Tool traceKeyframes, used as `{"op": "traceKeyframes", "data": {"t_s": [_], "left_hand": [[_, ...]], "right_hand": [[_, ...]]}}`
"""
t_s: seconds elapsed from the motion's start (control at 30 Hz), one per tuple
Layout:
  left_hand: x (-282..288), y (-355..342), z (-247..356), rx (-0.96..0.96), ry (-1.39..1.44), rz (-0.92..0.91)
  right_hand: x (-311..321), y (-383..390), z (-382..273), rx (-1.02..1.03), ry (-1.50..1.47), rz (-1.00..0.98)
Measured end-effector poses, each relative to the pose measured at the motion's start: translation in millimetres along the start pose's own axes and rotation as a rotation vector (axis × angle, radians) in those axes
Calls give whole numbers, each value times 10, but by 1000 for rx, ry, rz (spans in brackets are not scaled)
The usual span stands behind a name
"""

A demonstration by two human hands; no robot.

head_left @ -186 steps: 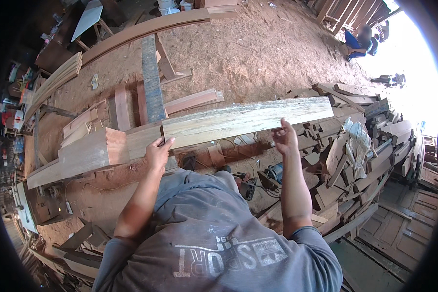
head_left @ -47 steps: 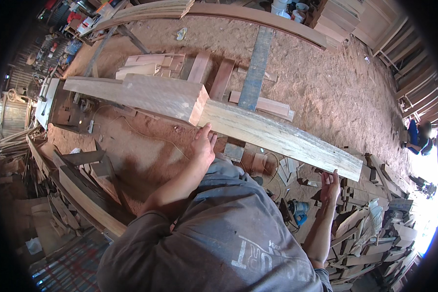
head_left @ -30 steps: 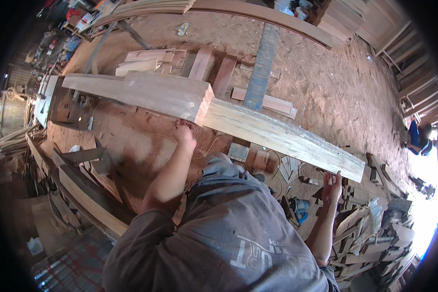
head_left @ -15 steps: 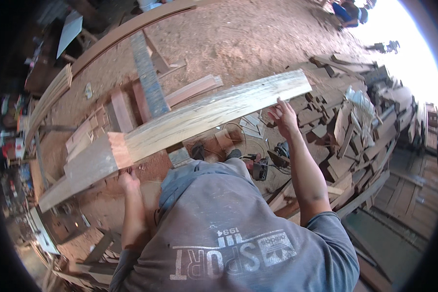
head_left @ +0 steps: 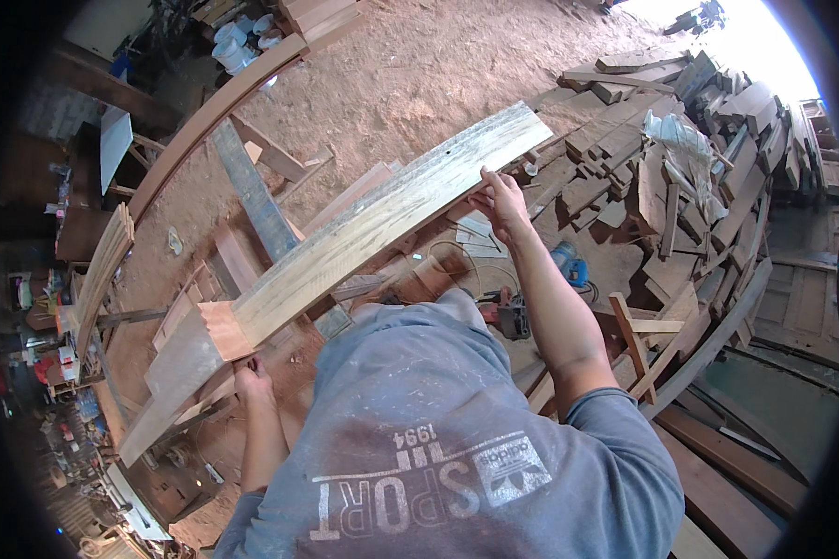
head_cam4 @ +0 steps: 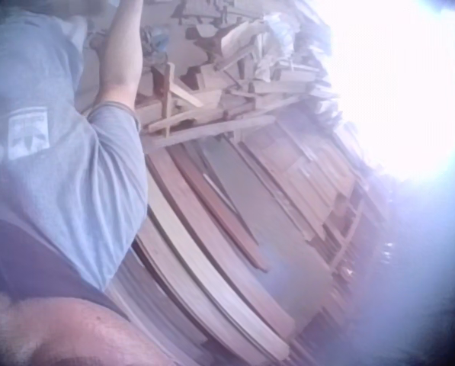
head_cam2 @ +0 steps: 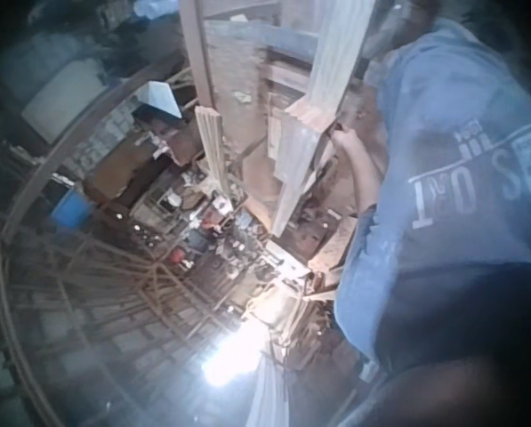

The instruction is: The person selects wooden planks from a pile, positions them on a workbench, and uses a handheld circular saw to cut the planks. The person repeatedly handles and stacks the cut pieces.

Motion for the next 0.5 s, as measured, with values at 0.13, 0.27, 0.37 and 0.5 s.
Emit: {"op": "traceKeyframes", "data": {"t_s": [0.13, 0.27, 0.37, 0.5], "left_hand": [[-44, 102, 13, 10, 16, 16], [27, 60, 11, -2, 70, -70], [-62, 25, -83, 17, 60, -22], [363, -154, -80, -10, 55, 8]], "right_hand": [[-5, 26, -22, 11, 7, 12], [-22, 26, -61, 7, 11, 22], [28, 22, -56, 13, 10, 36], [23, -88, 89, 147, 186, -166]]}}
Point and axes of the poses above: each hand's wrist, its own y-axis away from the middle knuckle, its own x-axis out of the back of the hand, z = x × y, the point moved 1 cm from there along -y, towards the middle knuckle, and after that the axes turned 1 degree about -z, right-handed, at the moved point
